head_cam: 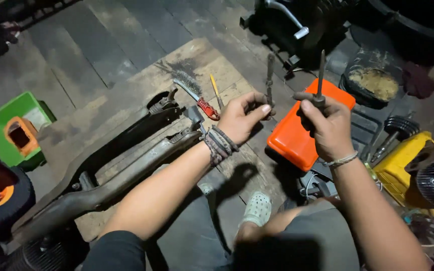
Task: Disassembling a motorcycle frame component using a screwdriver, pliers, and a hammer.
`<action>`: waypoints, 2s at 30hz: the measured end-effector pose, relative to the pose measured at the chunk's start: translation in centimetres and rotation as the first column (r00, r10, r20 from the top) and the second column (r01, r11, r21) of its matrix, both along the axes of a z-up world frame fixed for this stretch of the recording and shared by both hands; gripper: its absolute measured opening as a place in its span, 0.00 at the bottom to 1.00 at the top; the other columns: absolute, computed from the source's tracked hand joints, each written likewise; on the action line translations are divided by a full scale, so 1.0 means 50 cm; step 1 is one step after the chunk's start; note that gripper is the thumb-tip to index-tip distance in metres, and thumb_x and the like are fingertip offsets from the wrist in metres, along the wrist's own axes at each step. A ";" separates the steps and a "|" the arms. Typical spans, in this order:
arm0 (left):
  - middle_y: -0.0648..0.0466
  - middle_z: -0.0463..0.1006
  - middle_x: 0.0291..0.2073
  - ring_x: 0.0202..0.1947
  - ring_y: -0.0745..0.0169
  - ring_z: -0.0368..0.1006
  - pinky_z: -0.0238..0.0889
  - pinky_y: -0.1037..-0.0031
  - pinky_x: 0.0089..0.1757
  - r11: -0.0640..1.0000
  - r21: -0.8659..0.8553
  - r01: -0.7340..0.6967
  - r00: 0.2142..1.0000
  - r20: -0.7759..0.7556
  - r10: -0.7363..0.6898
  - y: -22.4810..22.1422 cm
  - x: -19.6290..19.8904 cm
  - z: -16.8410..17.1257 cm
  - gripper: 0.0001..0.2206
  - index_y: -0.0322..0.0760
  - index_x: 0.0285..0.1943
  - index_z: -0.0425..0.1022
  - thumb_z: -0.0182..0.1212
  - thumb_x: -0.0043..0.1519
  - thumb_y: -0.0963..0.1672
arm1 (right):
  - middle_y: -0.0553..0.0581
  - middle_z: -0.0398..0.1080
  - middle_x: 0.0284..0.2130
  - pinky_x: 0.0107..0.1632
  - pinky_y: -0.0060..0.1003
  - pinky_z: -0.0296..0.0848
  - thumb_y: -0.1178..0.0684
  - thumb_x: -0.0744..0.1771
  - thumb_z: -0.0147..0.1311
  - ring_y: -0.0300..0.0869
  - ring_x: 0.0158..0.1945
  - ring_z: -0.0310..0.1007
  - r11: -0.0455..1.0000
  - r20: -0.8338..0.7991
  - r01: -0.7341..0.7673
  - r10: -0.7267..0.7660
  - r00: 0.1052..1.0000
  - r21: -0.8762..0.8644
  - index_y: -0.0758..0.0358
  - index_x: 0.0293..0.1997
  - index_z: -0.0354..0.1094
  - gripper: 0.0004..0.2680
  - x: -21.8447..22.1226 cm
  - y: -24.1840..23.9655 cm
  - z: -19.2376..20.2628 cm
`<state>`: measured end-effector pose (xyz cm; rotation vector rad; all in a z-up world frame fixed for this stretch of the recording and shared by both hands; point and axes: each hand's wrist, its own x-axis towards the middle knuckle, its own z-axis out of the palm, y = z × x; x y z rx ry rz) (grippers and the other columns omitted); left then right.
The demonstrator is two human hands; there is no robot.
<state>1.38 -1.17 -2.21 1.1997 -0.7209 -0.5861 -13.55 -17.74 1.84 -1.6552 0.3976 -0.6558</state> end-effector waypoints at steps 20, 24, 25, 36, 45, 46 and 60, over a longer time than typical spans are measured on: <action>0.48 0.81 0.36 0.38 0.61 0.81 0.79 0.68 0.40 0.995 0.034 -0.090 0.982 -0.161 0.094 0.136 0.131 -0.092 0.09 0.31 0.54 0.75 0.62 0.67 0.40 | 0.67 0.74 0.35 0.42 0.53 0.74 0.51 0.61 0.66 0.61 0.42 0.77 0.854 -0.587 -0.334 0.043 0.809 -0.398 0.64 0.51 0.65 0.18 0.257 0.005 -0.352; 0.48 0.82 0.37 0.40 0.61 0.81 0.80 0.66 0.42 0.985 0.107 -0.136 0.985 -0.093 0.146 0.148 0.158 -0.109 0.09 0.33 0.54 0.77 0.63 0.66 0.40 | 0.72 0.74 0.44 0.49 0.62 0.72 0.55 0.66 0.51 0.68 0.49 0.74 0.771 -0.631 -0.411 0.015 0.775 -0.486 0.61 0.64 0.57 0.18 0.255 -0.004 -0.411; 0.48 0.82 0.37 0.40 0.61 0.81 0.80 0.66 0.42 0.985 0.107 -0.135 0.985 -0.094 0.145 0.149 0.163 -0.117 0.09 0.33 0.54 0.77 0.63 0.66 0.40 | 0.72 0.74 0.44 0.49 0.62 0.72 0.55 0.66 0.51 0.68 0.49 0.74 0.771 -0.632 -0.411 0.015 0.774 -0.486 0.61 0.64 0.57 0.18 0.259 0.004 -0.404; 0.49 0.83 0.34 0.36 0.65 0.80 0.78 0.73 0.38 0.959 0.253 -0.130 0.989 -0.039 0.145 0.120 0.143 -0.124 0.07 0.34 0.51 0.78 0.63 0.65 0.40 | 0.66 0.59 0.46 0.50 0.58 0.73 0.62 0.62 0.62 0.69 0.53 0.68 0.713 -0.498 -0.386 0.061 0.865 -0.585 0.63 0.64 0.59 0.23 0.271 0.031 -0.386; 0.54 0.80 0.36 0.39 0.69 0.77 0.78 0.75 0.41 0.971 0.200 -0.127 0.990 -0.034 0.137 0.132 0.125 -0.084 0.07 0.33 0.52 0.76 0.59 0.67 0.40 | 0.65 0.63 0.44 0.53 0.56 0.70 0.57 0.63 0.65 0.64 0.52 0.69 0.659 -0.431 -0.393 0.113 0.895 -0.641 0.64 0.63 0.62 0.21 0.253 0.030 -0.309; 0.54 0.80 0.36 0.39 0.69 0.77 0.78 0.75 0.41 0.971 0.198 -0.137 0.989 -0.029 0.146 0.136 0.128 -0.092 0.07 0.33 0.52 0.76 0.59 0.67 0.40 | 0.65 0.63 0.44 0.53 0.56 0.70 0.57 0.63 0.65 0.64 0.52 0.69 0.654 -0.427 -0.395 0.121 0.896 -0.645 0.64 0.63 0.62 0.21 0.254 0.028 -0.306; 0.48 0.81 0.40 0.43 0.64 0.77 0.76 0.68 0.41 0.971 0.103 -0.215 0.962 0.193 0.193 0.139 0.089 -0.017 0.08 0.34 0.52 0.76 0.63 0.67 0.41 | 0.66 0.70 0.43 0.50 0.48 0.76 0.53 0.63 0.63 0.59 0.49 0.74 0.329 -0.660 -0.624 0.002 0.751 -0.709 0.62 0.58 0.69 0.18 0.251 -0.028 -0.430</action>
